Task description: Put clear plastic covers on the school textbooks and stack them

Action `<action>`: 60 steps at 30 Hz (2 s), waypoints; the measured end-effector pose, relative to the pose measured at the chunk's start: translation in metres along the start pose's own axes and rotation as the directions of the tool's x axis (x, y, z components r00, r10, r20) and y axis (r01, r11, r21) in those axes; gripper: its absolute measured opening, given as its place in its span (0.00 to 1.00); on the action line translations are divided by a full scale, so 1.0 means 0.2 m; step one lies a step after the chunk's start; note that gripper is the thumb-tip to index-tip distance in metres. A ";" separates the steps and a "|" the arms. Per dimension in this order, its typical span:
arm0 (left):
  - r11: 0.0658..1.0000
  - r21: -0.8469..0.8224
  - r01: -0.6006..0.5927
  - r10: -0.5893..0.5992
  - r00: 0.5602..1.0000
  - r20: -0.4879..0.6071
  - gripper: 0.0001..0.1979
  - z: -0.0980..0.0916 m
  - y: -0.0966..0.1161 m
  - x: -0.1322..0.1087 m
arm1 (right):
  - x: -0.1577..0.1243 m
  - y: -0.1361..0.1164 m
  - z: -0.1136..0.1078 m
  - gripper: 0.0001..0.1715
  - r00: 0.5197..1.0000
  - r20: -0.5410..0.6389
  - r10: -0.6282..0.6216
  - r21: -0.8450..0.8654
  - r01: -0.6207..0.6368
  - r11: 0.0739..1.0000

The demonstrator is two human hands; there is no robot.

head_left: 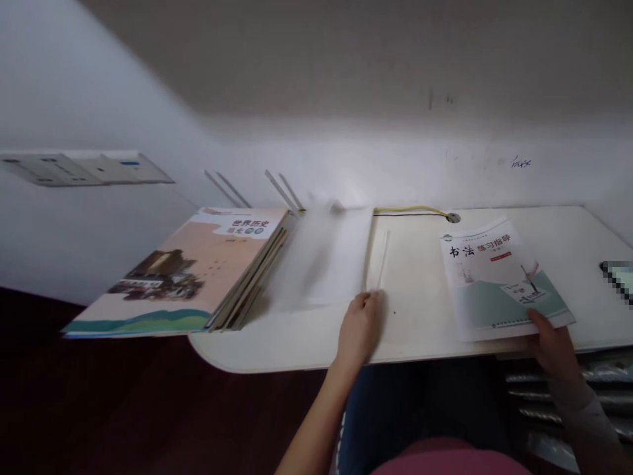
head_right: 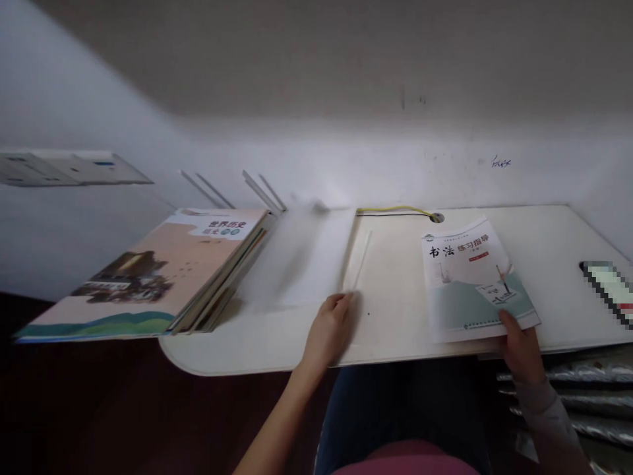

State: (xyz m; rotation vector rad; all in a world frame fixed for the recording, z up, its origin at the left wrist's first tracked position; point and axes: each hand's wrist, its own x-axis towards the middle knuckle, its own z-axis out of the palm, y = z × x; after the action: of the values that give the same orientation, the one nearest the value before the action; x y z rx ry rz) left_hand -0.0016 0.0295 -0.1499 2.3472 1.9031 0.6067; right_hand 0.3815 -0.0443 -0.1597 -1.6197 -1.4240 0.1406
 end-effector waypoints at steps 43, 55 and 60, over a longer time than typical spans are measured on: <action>0.857 -0.479 0.190 -0.163 0.982 0.099 0.20 -0.08 -0.11 -0.04 | -0.16 -0.91 0.79 0.42 0.651 0.650 -0.393 -0.216 0.653 0.726; 0.930 -0.358 0.082 -0.080 0.997 0.021 0.15 -0.07 -0.10 -0.08 | -0.02 -0.90 0.71 0.31 0.489 0.736 -0.468 -0.069 0.742 0.667; 0.920 -0.383 0.080 -0.079 0.997 0.018 0.15 -0.08 -0.10 -0.09 | -0.02 -0.90 0.70 0.28 0.463 0.737 -0.492 -0.026 0.748 0.663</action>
State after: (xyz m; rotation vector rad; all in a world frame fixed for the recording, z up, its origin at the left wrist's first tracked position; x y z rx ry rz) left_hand -0.0279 0.0144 -0.1457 2.0135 1.6816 0.8770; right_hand 0.1638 0.0097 -0.1147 -1.1912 -2.7156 0.0323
